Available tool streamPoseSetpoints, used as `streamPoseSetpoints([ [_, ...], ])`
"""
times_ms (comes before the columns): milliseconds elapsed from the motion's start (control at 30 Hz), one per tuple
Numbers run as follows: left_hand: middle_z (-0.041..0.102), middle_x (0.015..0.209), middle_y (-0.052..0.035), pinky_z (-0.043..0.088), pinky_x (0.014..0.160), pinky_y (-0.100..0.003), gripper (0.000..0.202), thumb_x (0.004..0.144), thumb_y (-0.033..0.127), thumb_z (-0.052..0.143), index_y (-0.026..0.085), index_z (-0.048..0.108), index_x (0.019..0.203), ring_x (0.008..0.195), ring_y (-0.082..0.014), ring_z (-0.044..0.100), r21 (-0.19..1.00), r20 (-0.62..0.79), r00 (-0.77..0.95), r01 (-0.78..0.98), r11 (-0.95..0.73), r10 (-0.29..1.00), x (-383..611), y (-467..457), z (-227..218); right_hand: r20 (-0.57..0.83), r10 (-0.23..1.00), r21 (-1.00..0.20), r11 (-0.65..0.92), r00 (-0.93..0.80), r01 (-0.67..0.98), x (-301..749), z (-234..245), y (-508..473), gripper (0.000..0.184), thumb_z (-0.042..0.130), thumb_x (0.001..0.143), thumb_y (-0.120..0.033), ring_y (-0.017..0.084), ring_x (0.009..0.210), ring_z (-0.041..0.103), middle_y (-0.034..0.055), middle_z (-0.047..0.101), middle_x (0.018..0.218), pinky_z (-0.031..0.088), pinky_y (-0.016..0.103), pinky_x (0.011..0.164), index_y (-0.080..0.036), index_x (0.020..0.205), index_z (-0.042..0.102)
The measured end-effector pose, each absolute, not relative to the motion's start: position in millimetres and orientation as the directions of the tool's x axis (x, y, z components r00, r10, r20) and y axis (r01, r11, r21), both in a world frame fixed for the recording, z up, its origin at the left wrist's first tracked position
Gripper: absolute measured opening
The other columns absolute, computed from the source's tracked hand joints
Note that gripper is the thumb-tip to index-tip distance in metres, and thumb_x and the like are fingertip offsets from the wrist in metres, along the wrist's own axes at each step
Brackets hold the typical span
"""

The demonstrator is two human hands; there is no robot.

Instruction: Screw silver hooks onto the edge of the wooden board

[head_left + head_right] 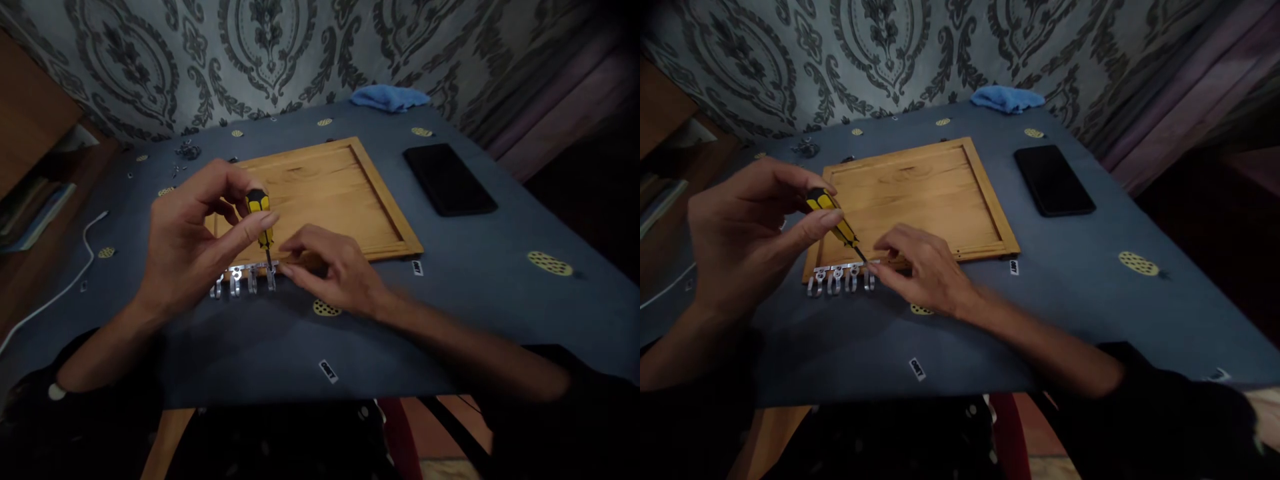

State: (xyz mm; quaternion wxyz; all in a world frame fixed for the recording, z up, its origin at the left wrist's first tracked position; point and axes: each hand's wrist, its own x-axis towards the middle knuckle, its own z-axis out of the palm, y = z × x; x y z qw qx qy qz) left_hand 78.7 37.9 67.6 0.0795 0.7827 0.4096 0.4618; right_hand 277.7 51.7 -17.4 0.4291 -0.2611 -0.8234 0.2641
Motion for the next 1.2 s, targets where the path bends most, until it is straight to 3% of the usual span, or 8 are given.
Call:
streamPoseSetpoints([
  [133, 0.069, 0.082, 0.0039, 0.058, 0.062, -0.030, 0.015, 0.084, 0.026, 0.081, 0.025, 0.069, 0.093, 0.070, -0.0142, 0.067, 0.484, 0.662, 0.245, 0.582, -0.654, 0.708, 75.3, 40.3, 66.5, 0.553, 0.516, -0.520, 0.827, -0.654, 0.213, 294.4, -33.7, 40.8, 0.021, 0.061, 0.097, -0.026, 0.026, 0.117, 0.065, 0.0145, 0.070, 0.123, 0.052, 0.047, 0.102, -0.015, 0.114, 0.069],
  [300, 0.070, 0.084, 0.0022, 0.055, 0.060, -0.033, 0.018, 0.082, 0.023, 0.082, 0.027, 0.071, 0.096, 0.070, -0.0153, 0.066, 0.471, 0.680, 0.247, 0.574, -0.670, 0.690, 72.3, 40.0, 65.9, 0.499, 0.443, -0.418, 0.876, -0.745, 0.240, 295.2, -38.3, 41.9, 0.034, 0.058, 0.099, -0.029, 0.029, 0.135, 0.055, 0.0172, 0.064, 0.141, 0.047, 0.053, 0.111, -0.013, 0.128, 0.066],
  [633, 0.075, 0.101, 0.0004, 0.057, 0.065, -0.036, 0.034, 0.082, 0.020, 0.081, 0.031, 0.074, 0.114, 0.078, -0.0190, 0.067, 0.393, 0.674, 0.330, 0.597, -0.699, 0.661, 64.7, 40.6, 70.0, 0.453, 0.392, -0.331, 0.908, -0.801, 0.257, 294.3, -37.3, 40.9, 0.038, 0.054, 0.099, -0.022, 0.029, 0.133, 0.057, 0.0129, 0.067, 0.140, 0.044, 0.051, 0.114, -0.007, 0.132, 0.065],
  [867, 0.072, 0.091, 0.0000, 0.056, 0.054, -0.030, 0.032, 0.081, 0.026, 0.083, 0.032, 0.072, 0.110, 0.074, -0.0179, 0.067, 0.262, 0.691, 0.398, 0.640, -0.722, 0.603, 68.6, 42.6, 69.7, 0.449, 0.394, -0.332, 0.907, -0.802, 0.260, 292.6, -37.3, 41.7, 0.038, 0.056, 0.099, -0.022, 0.029, 0.132, 0.058, 0.0118, 0.068, 0.139, 0.044, 0.051, 0.113, -0.008, 0.133, 0.064],
  [1033, 0.071, 0.088, 0.0022, 0.056, 0.054, -0.032, 0.034, 0.079, 0.023, 0.085, 0.033, 0.073, 0.108, 0.066, -0.0162, 0.064, 0.270, 0.696, 0.370, 0.659, -0.702, 0.615, 68.8, 40.5, 70.5, 0.425, 0.413, -0.356, 0.894, -0.805, 0.271, 292.3, -37.6, 41.6, 0.037, 0.053, 0.101, -0.023, 0.027, 0.134, 0.057, 0.0106, 0.067, 0.140, 0.043, 0.052, 0.113, -0.013, 0.135, 0.064],
  [1200, 0.074, 0.099, -0.0005, 0.056, 0.058, -0.034, 0.041, 0.074, 0.018, 0.087, 0.031, 0.074, 0.110, 0.072, -0.0186, 0.066, 0.401, 0.674, 0.345, 0.572, -0.715, 0.654, 64.2, 42.5, 71.4, 0.431, 0.403, -0.363, 0.896, -0.807, 0.254, 292.2, -36.6, 41.9, 0.039, 0.054, 0.099, -0.021, 0.029, 0.133, 0.057, 0.0137, 0.067, 0.139, 0.045, 0.055, 0.111, -0.010, 0.135, 0.064],
])
